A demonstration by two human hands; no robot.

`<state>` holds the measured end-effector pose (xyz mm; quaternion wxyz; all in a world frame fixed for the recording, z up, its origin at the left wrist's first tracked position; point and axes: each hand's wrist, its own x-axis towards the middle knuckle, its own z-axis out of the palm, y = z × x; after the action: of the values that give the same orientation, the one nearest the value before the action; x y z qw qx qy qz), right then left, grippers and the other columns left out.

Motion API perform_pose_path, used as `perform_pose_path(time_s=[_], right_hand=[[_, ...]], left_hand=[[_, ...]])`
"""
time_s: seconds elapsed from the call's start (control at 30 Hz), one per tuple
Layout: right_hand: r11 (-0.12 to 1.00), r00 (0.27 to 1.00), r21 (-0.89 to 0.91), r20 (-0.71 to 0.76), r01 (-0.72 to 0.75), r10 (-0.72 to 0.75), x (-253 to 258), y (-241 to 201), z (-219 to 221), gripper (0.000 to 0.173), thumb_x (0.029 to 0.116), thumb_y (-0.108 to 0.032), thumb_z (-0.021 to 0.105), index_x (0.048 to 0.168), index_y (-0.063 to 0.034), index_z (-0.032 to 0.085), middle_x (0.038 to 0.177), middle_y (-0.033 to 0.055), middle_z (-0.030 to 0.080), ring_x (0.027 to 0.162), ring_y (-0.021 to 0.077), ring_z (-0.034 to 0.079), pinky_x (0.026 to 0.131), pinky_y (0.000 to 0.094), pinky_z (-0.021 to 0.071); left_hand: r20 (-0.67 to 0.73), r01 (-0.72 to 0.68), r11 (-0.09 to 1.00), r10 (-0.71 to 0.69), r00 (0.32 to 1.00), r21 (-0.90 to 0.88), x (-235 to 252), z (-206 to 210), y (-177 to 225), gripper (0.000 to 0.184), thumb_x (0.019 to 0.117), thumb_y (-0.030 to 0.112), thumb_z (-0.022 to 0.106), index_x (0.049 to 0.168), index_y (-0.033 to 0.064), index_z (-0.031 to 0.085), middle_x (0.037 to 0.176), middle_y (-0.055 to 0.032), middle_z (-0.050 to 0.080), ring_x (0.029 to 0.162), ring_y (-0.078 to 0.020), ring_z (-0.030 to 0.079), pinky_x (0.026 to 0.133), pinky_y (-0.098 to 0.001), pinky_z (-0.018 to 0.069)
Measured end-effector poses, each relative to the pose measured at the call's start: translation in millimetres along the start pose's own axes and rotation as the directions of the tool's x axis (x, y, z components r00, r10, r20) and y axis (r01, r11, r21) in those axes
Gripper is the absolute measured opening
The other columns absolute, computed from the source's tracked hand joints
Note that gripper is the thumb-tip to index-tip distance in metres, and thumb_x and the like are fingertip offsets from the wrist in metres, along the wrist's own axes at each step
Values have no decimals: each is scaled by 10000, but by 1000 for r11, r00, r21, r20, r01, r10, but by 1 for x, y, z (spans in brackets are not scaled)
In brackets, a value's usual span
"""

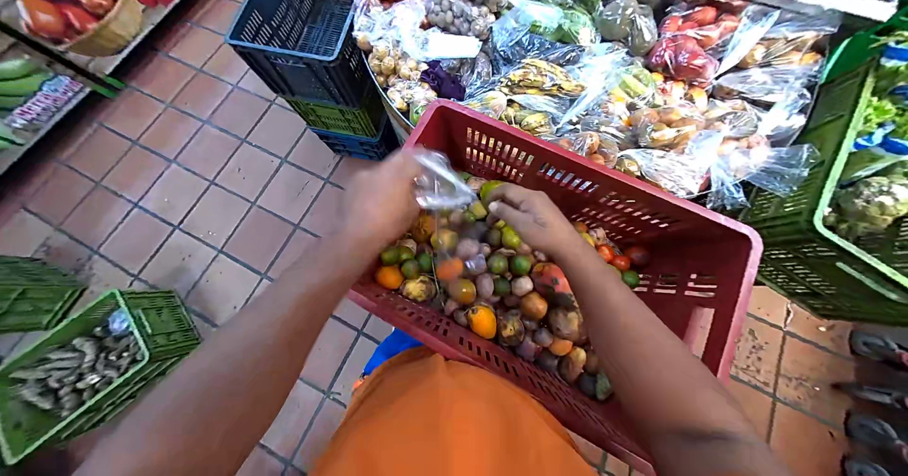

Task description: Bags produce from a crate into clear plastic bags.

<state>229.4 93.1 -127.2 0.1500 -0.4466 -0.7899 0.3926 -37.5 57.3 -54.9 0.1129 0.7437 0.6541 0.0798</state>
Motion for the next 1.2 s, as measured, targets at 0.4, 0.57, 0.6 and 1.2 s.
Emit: perform_pose_path(time_s=[0.4, 0.57, 0.6, 1.2], right_hand=[[800, 950, -525, -60, -291, 306, -42, 107, 128, 587, 735, -484, 860, 1269, -298, 701, 1656, 160, 262, 1380, 472, 412, 949, 677, 492], [881, 952, -362, -131, -306, 277, -37, 127, 119, 609, 702, -465, 883, 1236, -246, 689, 1557, 178, 389, 1271, 413, 549, 870, 603, 573], [884, 944, -334, -153, -326, 291, -34, 127, 119, 617, 706, -446, 886, 1254, -251, 683, 1546, 179, 400, 1246, 414, 566, 853, 607, 576], [-23, 982, 986, 162, -165, -96, -93, -57, 42, 506, 874, -452, 753, 1314, -245, 612, 997, 149, 699, 681, 217, 700, 513, 347, 591]], left_hand=[[-419, -24, 788, -301, 857, -615, -54, -126, -58, 458, 850, 24, 599, 1272, 190, 663, 1127, 25, 711, 614, -71, 633, 502, -252, 554], [-455, -132, 814, -175, 873, -566, -67, -115, -53, 413, 881, 42, 564, 1271, 148, 651, 1246, -2, 685, 675, -66, 644, 522, -252, 548], [-462, -141, 810, -173, 870, -569, -69, -115, -54, 415, 879, 35, 558, 1268, 143, 652, 1257, -2, 683, 684, -63, 647, 525, -246, 548], [309, 60, 959, 30, 951, -278, -60, 21, 49, 382, 891, 109, 720, 1267, 157, 673, 1547, 24, 502, 1227, -232, 642, 949, -527, 571]])
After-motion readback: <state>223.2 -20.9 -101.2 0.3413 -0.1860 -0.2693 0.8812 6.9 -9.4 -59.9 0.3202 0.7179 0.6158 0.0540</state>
